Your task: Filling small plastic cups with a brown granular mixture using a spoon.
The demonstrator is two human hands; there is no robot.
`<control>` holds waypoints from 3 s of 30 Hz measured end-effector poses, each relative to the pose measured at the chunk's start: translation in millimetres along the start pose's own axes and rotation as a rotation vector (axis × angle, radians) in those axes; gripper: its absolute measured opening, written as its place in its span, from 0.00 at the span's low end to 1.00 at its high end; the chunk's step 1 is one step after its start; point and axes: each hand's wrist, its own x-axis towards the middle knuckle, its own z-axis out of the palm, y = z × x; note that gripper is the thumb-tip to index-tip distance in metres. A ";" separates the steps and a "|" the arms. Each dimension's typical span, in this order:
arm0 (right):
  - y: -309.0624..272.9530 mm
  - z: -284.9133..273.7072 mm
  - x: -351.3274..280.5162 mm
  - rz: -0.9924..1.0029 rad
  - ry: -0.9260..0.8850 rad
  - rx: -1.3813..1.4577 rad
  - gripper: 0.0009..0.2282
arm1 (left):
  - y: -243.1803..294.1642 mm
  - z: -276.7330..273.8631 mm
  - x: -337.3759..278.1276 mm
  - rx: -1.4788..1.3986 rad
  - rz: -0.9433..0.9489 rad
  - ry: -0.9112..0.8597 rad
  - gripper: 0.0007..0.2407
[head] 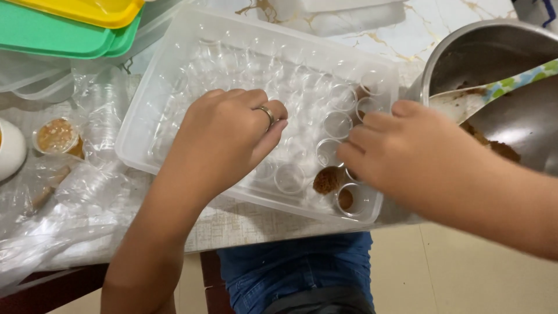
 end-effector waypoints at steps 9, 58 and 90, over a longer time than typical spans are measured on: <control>-47.3 6.0 -21.7 -0.117 -0.081 -0.300 0.04 | 1.5 -4.0 0.7 0.007 0.009 -0.011 0.04; 112.9 -18.0 -135.2 0.738 -0.236 0.255 0.09 | 26.3 17.3 18.8 -0.151 0.131 -0.157 0.05; -43.7 -13.8 -4.1 -0.179 0.037 -0.401 0.04 | 2.5 15.5 4.2 0.059 0.159 -0.047 0.01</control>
